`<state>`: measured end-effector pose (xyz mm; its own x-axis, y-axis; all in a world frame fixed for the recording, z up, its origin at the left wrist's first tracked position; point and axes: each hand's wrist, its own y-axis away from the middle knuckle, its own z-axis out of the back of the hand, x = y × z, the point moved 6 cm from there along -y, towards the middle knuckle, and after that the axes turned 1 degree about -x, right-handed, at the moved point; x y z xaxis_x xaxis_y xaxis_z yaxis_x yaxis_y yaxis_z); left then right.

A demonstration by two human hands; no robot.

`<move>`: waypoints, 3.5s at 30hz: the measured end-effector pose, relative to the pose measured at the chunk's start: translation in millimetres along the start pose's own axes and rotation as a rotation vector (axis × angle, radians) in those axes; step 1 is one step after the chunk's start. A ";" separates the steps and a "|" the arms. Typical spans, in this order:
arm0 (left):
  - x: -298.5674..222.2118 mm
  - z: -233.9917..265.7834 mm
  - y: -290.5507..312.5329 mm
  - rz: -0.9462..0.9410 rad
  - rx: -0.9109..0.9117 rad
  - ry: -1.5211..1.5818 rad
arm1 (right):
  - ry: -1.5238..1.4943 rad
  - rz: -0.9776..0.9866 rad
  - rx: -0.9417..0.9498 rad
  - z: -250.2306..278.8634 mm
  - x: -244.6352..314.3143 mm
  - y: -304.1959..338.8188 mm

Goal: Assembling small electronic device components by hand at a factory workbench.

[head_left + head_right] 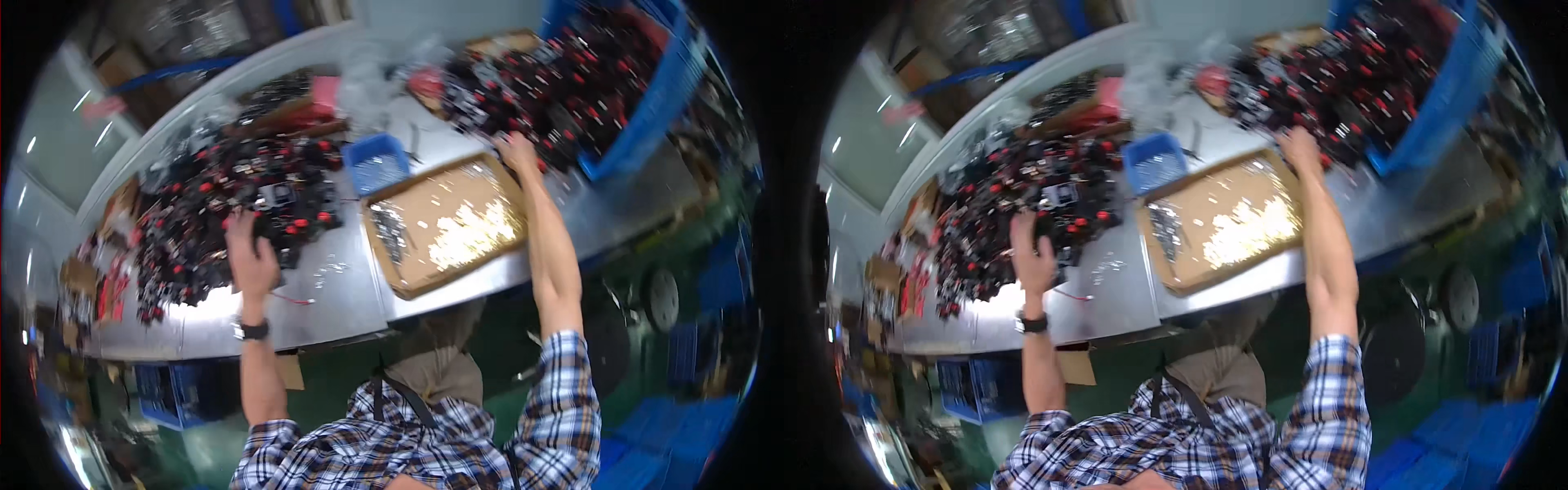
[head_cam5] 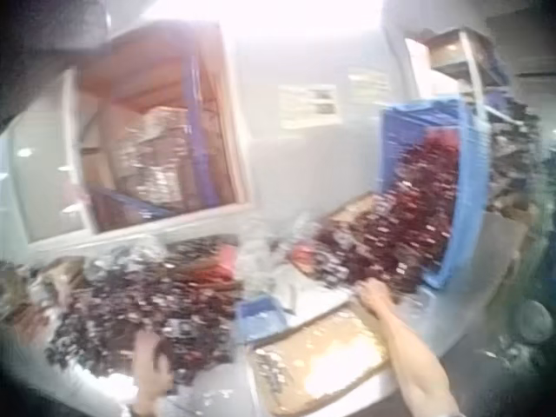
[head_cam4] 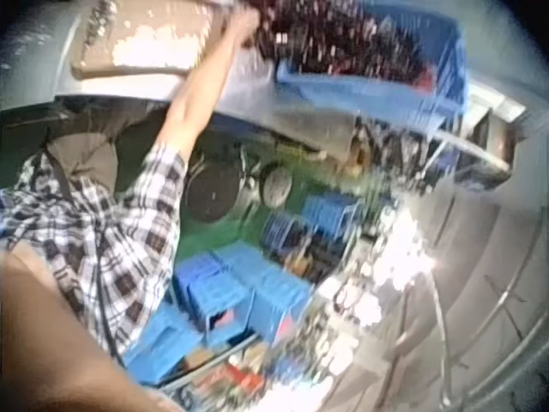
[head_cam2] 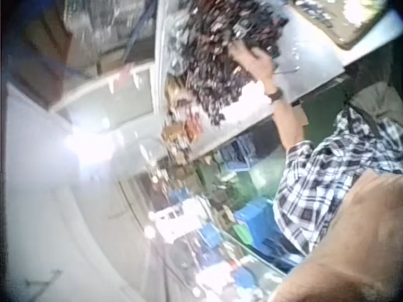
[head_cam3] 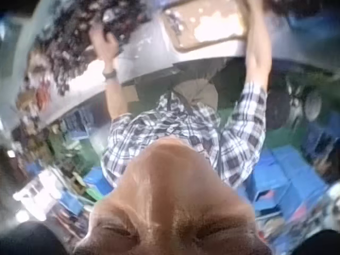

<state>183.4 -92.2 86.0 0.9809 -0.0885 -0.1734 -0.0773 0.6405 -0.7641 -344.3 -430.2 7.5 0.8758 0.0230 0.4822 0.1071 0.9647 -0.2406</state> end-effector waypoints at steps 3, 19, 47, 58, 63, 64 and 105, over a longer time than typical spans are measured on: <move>-52.2 8.2 45.5 0.206 0.069 0.220 | -0.038 -0.143 -0.110 -1.6 -37.7 -1.8; -134.7 17.5 54.0 0.184 -0.007 0.506 | -0.430 0.372 -0.562 131.7 120.4 96.1; -121.7 -18.5 112.9 1.179 0.390 1.723 | 0.356 0.579 0.221 -34.5 220.2 259.9; -137.0 -40.7 113.6 1.093 0.390 1.677 | -0.013 0.474 0.306 14.8 223.9 290.8; -139.1 -41.4 109.6 1.046 0.419 1.592 | -0.242 0.651 0.433 19.8 225.8 341.5; -139.1 -41.5 111.1 1.049 0.428 1.584 | -0.271 0.729 0.417 19.8 226.0 347.1; -102.5 -8.5 125.7 1.146 0.374 1.344 | 0.116 1.048 0.359 -73.8 296.0 312.0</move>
<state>71.6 -9.2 2.4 -0.3393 0.1047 -0.9348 -0.3136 0.9243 0.2173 -16.9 -141.8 13.0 0.4943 0.8639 0.0972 -0.8368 0.5031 -0.2158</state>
